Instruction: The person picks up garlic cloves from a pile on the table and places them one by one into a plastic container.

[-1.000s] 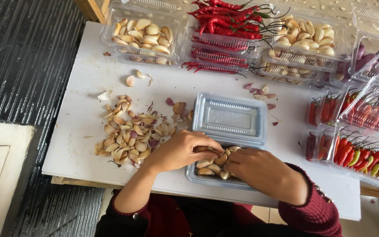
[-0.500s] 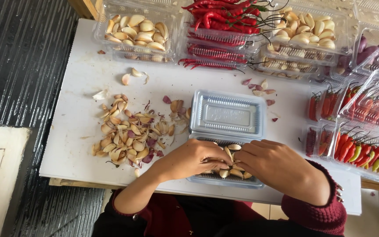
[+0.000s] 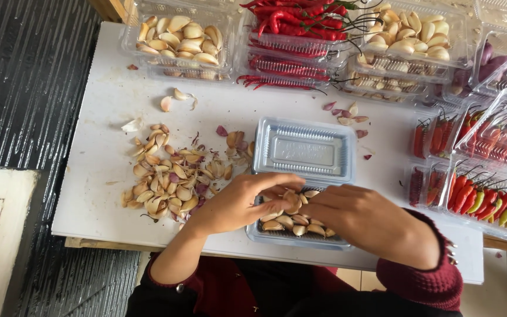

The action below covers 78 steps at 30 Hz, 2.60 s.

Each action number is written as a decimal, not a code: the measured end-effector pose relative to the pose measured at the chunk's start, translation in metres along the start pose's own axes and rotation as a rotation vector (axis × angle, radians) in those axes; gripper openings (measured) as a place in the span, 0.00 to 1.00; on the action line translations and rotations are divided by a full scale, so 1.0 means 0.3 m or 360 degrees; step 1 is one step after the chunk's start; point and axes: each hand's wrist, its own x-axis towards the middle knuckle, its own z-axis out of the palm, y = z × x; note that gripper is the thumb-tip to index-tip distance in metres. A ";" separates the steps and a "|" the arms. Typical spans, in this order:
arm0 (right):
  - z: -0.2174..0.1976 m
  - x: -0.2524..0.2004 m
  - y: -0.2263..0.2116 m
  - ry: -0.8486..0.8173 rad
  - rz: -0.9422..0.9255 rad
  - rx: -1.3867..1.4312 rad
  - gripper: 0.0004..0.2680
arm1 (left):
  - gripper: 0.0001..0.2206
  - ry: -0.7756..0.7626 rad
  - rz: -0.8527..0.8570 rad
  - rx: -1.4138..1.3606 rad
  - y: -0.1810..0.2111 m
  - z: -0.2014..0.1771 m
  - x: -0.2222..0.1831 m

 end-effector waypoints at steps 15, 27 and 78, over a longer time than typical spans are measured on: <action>-0.031 -0.040 0.001 0.0073 0.0115 -0.0297 0.09 | 0.13 -0.0455 0.0272 0.0429 -0.056 0.024 -0.024; -0.025 -0.032 0.008 -0.0002 0.0139 -0.0306 0.11 | 0.08 -0.0096 0.0361 0.0457 -0.045 0.039 -0.014; 0.245 -0.040 0.301 0.1314 0.0971 0.0656 0.21 | 0.26 0.0987 -0.0072 0.0644 -0.252 0.019 0.057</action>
